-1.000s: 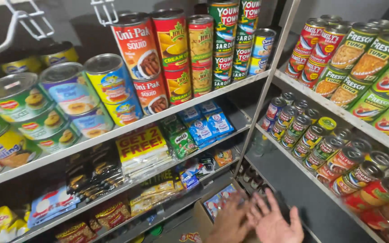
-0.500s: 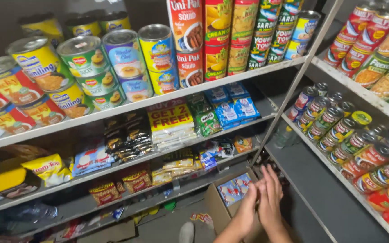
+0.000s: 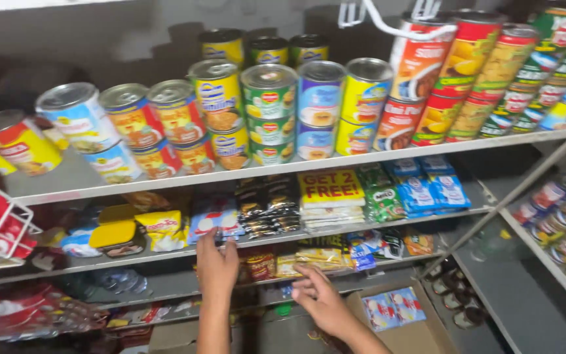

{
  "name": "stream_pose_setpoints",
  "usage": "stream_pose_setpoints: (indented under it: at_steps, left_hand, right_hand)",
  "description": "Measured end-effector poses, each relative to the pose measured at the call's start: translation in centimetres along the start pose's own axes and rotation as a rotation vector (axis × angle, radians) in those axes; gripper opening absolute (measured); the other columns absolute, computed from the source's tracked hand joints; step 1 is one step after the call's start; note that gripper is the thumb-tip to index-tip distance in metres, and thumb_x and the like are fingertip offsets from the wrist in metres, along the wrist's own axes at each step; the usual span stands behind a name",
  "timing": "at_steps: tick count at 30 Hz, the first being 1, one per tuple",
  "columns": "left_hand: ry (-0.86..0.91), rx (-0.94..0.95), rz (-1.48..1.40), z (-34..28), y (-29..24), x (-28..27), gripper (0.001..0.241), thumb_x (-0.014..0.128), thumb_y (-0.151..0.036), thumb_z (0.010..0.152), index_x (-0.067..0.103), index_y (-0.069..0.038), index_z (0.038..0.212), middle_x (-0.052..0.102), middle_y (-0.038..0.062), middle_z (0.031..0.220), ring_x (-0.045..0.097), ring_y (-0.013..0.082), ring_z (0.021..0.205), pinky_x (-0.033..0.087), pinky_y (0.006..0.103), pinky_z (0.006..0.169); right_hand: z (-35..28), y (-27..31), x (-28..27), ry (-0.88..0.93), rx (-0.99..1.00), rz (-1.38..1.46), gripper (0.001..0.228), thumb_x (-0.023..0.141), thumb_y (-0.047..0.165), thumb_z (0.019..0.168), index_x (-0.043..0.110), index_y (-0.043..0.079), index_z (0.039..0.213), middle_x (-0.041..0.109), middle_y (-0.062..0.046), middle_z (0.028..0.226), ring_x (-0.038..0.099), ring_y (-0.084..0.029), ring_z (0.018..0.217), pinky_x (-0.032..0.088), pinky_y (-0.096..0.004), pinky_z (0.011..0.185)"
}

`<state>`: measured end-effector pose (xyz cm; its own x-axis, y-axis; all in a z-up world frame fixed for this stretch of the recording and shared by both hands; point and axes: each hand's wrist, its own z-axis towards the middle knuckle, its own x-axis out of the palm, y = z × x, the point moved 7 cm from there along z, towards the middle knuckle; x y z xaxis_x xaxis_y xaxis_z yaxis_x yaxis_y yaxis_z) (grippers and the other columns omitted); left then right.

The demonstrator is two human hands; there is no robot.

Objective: Packing various coffee and creamer sachets from store shelves into a cardboard box.

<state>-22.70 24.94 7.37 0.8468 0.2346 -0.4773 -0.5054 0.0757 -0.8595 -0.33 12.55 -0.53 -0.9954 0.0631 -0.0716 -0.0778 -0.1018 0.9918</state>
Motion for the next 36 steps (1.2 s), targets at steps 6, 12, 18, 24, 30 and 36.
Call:
stream_pose_setpoints:
  at_steps: [6, 12, 18, 24, 30, 36]
  left_hand:
    - [0.007, 0.016, 0.268, 5.7, 6.0, -0.2, 0.068, 0.064, -0.029, 0.093, 0.036, 0.008, 0.143, 0.033, 0.036, 0.149, 0.055, 0.0568, 0.111, 0.049, 0.0544, 0.093]
    - [0.121, -0.007, 0.246, 6.2, 7.6, 0.9, 0.065, 0.059, -0.033, 0.095, 0.038, 0.008, 0.141, 0.044, 0.031, 0.142, 0.060, 0.0544, 0.109, 0.053, 0.0548, 0.091]
    - [0.110, -0.056, 0.162, 7.2, 8.1, -0.3, 0.057, 0.064, -0.032, 0.095, 0.046, 0.003, 0.136, 0.051, 0.030, 0.129, 0.060, 0.0534, 0.108, 0.052, 0.0555, 0.091]
    - [-0.020, 0.215, -0.017, 7.4, 8.3, -1.2, 0.056, 0.066, -0.020, 0.094, 0.048, -0.009, 0.146, 0.054, 0.029, 0.123, 0.059, 0.0521, 0.108, 0.053, 0.0548, 0.089]
    - [0.104, 0.191, 0.095, 7.7, 8.9, -1.6, 0.067, 0.076, -0.020, 0.083, 0.051, -0.023, 0.145, 0.050, 0.028, 0.123, 0.063, 0.0481, 0.104, 0.055, 0.0520, 0.084]
    - [0.148, 0.079, 0.147, 7.8, 7.7, -2.9, 0.070, 0.081, -0.023, 0.083, 0.051, -0.025, 0.147, 0.052, 0.024, 0.120, 0.064, 0.0474, 0.101, 0.054, 0.0521, 0.083]
  right_hand:
    - [9.1, 0.1, 10.7, 0.154, -0.006, 0.022, 0.074, 0.069, 0.012, 0.093, 0.030, 0.001, 0.155, 0.048, -0.016, 0.145, 0.065, -0.015, 0.101, 0.057, -0.029, 0.087]
    - [12.5, -4.2, 13.5, 0.023, 0.063, -0.102, 0.093, 0.073, 0.017, 0.093, 0.013, -0.002, 0.160, 0.052, -0.025, 0.132, 0.072, -0.014, 0.088, 0.057, -0.028, 0.083]
    - [13.5, -4.2, 14.7, -0.176, 0.175, -0.057, 0.094, 0.073, 0.015, 0.088, 0.015, 0.000, 0.162, 0.057, -0.027, 0.117, 0.065, -0.017, 0.073, 0.055, -0.031, 0.067]
    - [13.7, -3.9, 14.9, -0.296, 0.083, 0.082, 0.083, 0.071, 0.011, 0.084, 0.027, -0.001, 0.154, 0.043, -0.011, 0.134, 0.069, -0.017, 0.085, 0.056, -0.032, 0.073]
    - [13.5, -2.9, 15.9, -0.177, 0.011, 0.208, 0.084, 0.068, 0.007, 0.086, 0.026, 0.005, 0.159, 0.045, -0.017, 0.143, 0.065, -0.017, 0.110, 0.057, -0.029, 0.089]
    - [14.0, 2.4, 17.0, -0.122, -0.055, 0.089, 0.087, 0.071, 0.005, 0.085, 0.025, 0.008, 0.159, 0.036, -0.012, 0.156, 0.049, -0.025, 0.131, 0.050, -0.037, 0.100]
